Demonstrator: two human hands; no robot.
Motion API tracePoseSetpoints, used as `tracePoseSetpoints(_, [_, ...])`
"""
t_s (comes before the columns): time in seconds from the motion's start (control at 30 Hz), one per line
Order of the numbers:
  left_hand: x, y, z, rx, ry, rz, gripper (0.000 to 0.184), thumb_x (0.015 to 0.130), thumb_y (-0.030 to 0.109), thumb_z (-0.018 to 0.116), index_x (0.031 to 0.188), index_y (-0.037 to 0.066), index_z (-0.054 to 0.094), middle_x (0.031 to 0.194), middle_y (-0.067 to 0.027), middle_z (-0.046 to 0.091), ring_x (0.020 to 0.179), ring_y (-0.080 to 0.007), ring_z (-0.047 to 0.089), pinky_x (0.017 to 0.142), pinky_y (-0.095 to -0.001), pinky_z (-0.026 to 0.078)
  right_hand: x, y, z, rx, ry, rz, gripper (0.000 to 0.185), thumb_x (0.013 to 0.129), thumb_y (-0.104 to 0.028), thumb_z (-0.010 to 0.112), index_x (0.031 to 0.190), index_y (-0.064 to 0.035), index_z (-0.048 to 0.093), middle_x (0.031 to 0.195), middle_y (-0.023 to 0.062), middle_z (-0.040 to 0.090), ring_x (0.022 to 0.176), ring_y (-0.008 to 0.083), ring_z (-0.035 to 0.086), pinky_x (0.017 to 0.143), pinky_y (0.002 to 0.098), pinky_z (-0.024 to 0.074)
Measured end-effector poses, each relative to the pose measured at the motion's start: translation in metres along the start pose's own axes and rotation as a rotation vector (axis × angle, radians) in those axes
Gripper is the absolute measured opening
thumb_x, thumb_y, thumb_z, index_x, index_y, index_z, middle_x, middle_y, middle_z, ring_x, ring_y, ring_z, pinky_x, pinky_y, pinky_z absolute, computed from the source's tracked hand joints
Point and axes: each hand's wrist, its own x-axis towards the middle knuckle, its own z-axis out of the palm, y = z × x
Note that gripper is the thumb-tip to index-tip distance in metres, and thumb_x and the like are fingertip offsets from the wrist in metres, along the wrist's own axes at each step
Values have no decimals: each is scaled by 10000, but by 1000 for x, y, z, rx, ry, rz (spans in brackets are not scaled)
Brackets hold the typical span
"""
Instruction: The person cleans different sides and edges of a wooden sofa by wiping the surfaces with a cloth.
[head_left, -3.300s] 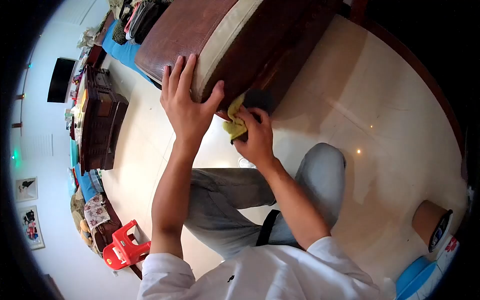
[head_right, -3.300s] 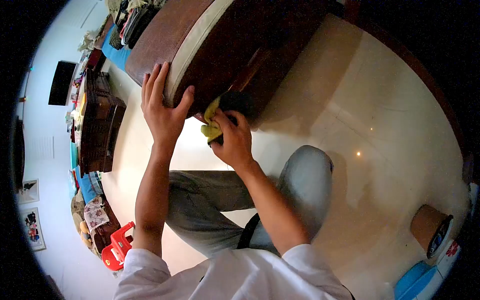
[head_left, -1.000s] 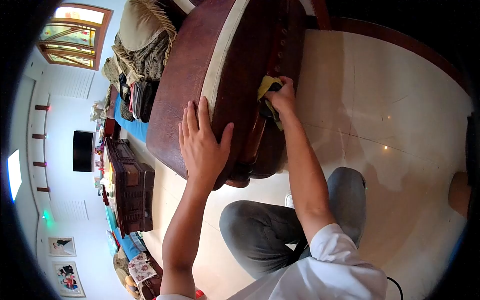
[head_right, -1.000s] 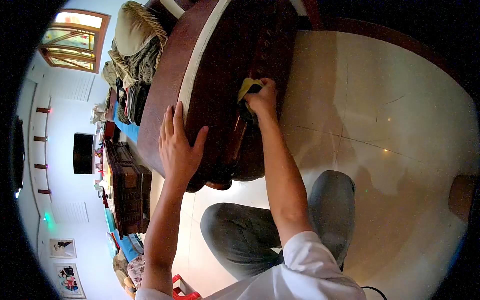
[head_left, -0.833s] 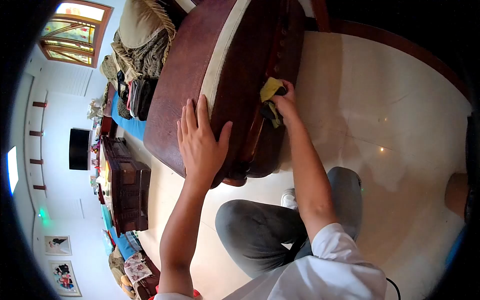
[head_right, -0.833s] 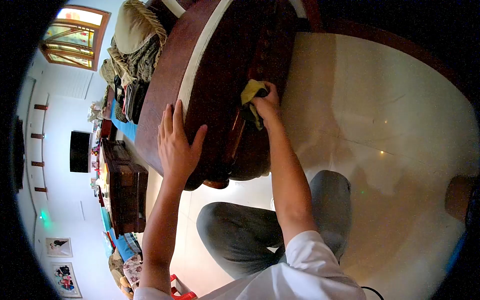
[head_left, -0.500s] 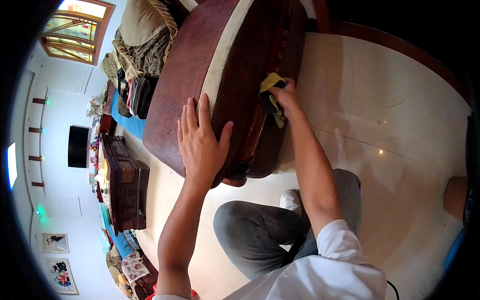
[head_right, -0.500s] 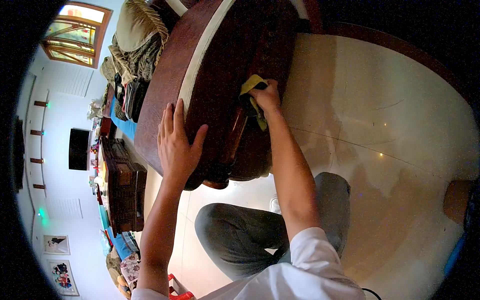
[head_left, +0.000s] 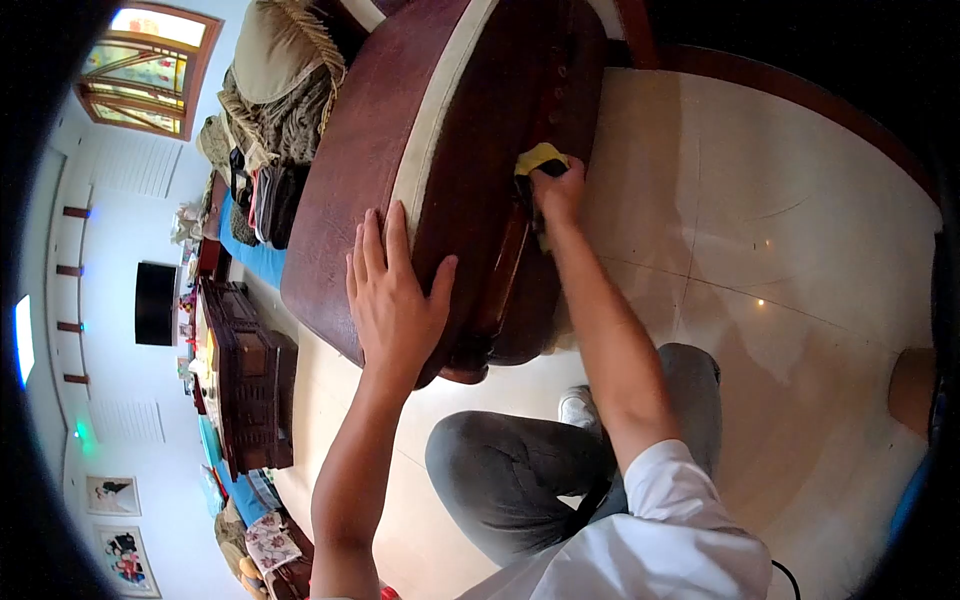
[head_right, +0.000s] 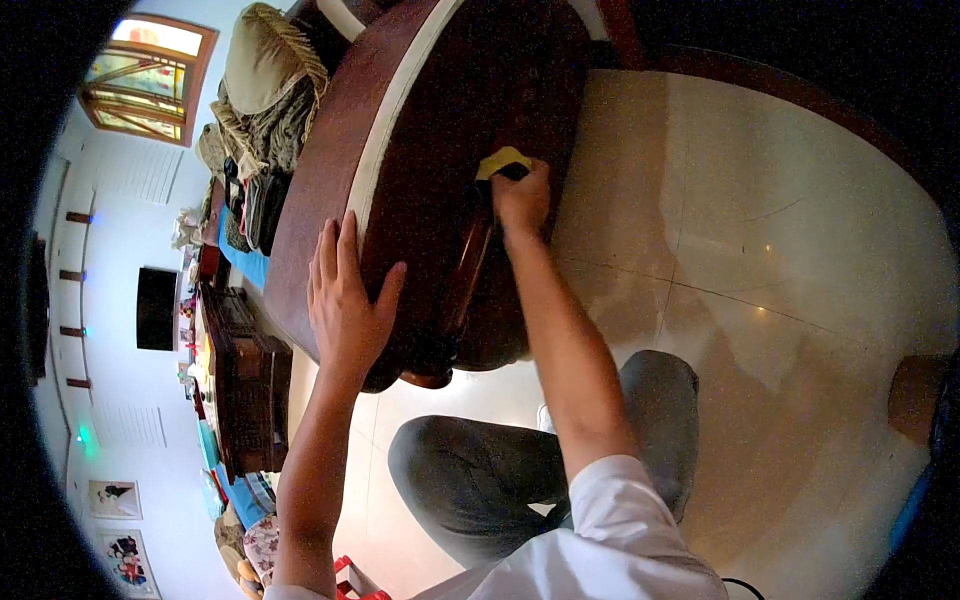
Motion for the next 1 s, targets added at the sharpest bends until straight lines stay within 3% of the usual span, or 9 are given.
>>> tracePoseSetpoints(0.07, [1, -2, -1, -11, -26, 0, 801, 947, 446, 686, 1590, 119, 337, 1591, -245, 379, 1455, -439, 389, 1196, -547, 300, -27, -15, 5, -154, 110, -263, 617, 855, -71, 760, 1413, -11, 504, 1420, 230, 554, 1321, 387, 533, 1079, 453, 452])
tracePoseSetpoints(0.17, [6, -3, -5, 2, -69, 38, 816, 946, 412, 698, 1594, 89, 322, 1606, -248, 357, 1491, -425, 343, 1210, -544, 283, -53, -10, 4, -191, 93, -506, 581, 867, 18, 671, 1428, 5, 519, 1483, 240, 523, 1374, 390, 504, 1157, 420, 396])
tracePoseSetpoints(0.3, [70, -1, 6, -246, -66, 217, 868, 928, 386, 734, 1597, 50, 296, 1622, -255, 328, 1521, -396, 300, 1234, -486, 261, -26, -9, 1, -281, 7, -603, 713, 808, 83, 662, 1490, 12, 468, 1586, 237, 394, 1416, 374, 464, 1149, 406, 420])
tracePoseSetpoints(0.4, [160, 9, 23, -360, -112, 302, 878, 916, 382, 755, 1580, 13, 315, 1618, -263, 335, 1530, -374, 288, 1238, -436, 260, -2, -22, -3, -302, -79, -481, 737, 816, -12, 716, 1501, 1, 444, 1606, 252, 360, 1432, 410, 435, 1138, 449, 439])
tracePoseSetpoints(0.67, [342, 43, 89, -426, -98, 425, 852, 914, 402, 754, 1557, 0, 367, 1610, -268, 352, 1542, -352, 267, 1241, -384, 246, 83, -58, 14, -455, 8, -441, 769, 813, -50, 708, 1517, 5, 403, 1582, 252, 400, 1362, 419, 506, 1087, 458, 481])
tracePoseSetpoints(0.83, [409, 79, 111, -318, -49, 406, 878, 896, 395, 748, 1588, 48, 334, 1637, -240, 317, 1552, -364, 235, 1251, -425, 230, 133, -80, 21, -430, 34, -471, 813, 784, -10, 704, 1534, -84, 400, 1568, 240, 424, 1399, 417, 468, 1110, 454, 461])
tracePoseSetpoints(1.0, [420, 96, 111, -198, -71, 368, 922, 862, 349, 766, 1621, 133, 290, 1655, -218, 289, 1544, -383, 246, 1247, -447, 252, 187, -87, 16, -328, -23, -549, 832, 754, 36, 701, 1517, -165, 437, 1553, 215, 453, 1411, 423, 453, 1122, 457, 448])
